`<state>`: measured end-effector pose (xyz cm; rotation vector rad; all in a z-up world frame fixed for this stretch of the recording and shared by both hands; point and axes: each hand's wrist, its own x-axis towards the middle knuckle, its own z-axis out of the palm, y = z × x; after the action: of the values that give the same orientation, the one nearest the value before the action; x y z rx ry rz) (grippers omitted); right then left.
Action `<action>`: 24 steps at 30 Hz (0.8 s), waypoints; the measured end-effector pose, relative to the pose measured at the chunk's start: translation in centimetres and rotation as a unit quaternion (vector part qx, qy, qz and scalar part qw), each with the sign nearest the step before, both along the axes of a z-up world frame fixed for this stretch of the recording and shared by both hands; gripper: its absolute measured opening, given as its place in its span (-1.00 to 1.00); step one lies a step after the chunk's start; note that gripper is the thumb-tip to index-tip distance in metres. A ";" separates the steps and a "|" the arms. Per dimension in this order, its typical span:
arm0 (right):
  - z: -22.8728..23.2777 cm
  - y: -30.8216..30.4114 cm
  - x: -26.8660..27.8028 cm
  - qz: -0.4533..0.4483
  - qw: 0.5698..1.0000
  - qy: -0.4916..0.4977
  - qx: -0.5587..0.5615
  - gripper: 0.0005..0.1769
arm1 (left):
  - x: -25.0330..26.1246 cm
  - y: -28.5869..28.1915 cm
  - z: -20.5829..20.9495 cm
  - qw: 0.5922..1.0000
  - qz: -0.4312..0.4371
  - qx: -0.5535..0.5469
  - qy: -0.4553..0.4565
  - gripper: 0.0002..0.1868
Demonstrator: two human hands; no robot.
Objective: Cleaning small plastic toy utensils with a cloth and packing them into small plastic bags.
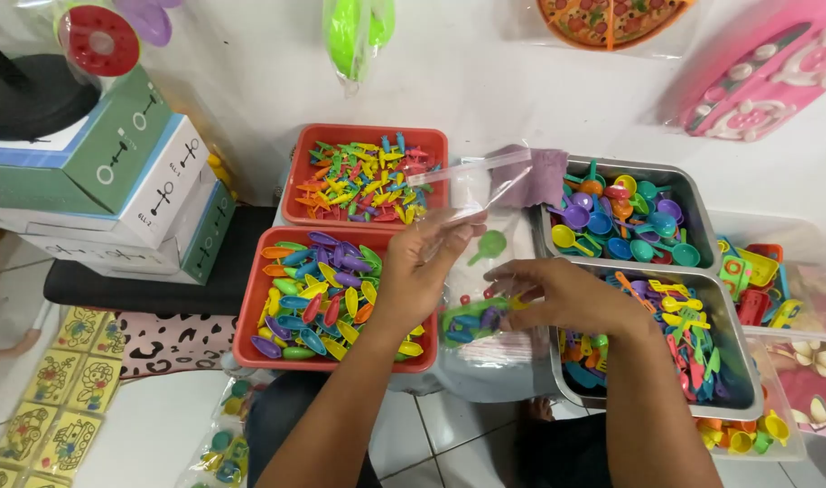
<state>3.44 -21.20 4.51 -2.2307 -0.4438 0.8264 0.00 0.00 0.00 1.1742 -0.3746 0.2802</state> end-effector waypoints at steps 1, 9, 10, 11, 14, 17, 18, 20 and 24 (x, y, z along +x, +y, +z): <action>0.1 -0.5 0.1 0.000 1.000 0.001 -0.001 -0.32 | -0.1 -0.2 0.1 1.000 0.000 -0.001 0.001 -0.75; -2.4 -3.2 2.2 -0.117 0.949 -0.294 0.005 -0.69 | -1.1 -0.5 1.8 0.995 0.066 0.074 0.025 -0.73; -2.3 -2.6 1.6 -0.118 0.949 -0.292 0.003 -0.69 | -1.3 -0.4 1.6 0.995 0.064 0.073 0.028 -0.73; -2.0 -1.9 1.3 -0.077 0.947 -0.310 -0.036 -0.70 | -1.3 -0.2 1.7 0.995 0.056 0.072 0.027 -0.71; -2.2 -0.3 0.6 -0.006 0.918 -0.350 -0.185 -0.75 | -1.2 0.0 1.6 0.996 0.055 0.061 0.020 -0.70; -4.6 -0.4 1.2 0.030 0.867 -0.378 -0.324 -0.86 | -1.1 -0.1 1.8 0.997 0.060 0.047 0.006 -0.71; -5.6 -0.6 1.6 0.039 0.851 -0.386 -0.353 -0.92 | -1.2 -0.1 2.0 0.997 0.059 0.044 -0.002 -0.71; -5.8 -1.1 1.6 0.024 0.854 -0.408 -0.323 -0.93 | -1.4 0.0 1.9 0.997 0.067 0.046 -0.004 -0.70; -2.6 -2.3 1.1 -0.114 0.925 -0.318 -0.176 -0.76 | -1.6 -0.4 1.9 0.997 0.074 0.017 0.008 -0.69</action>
<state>4.52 -23.49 1.91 -2.8070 -0.3318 0.0317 -1.56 -0.38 1.90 1.2385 -0.2787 0.3946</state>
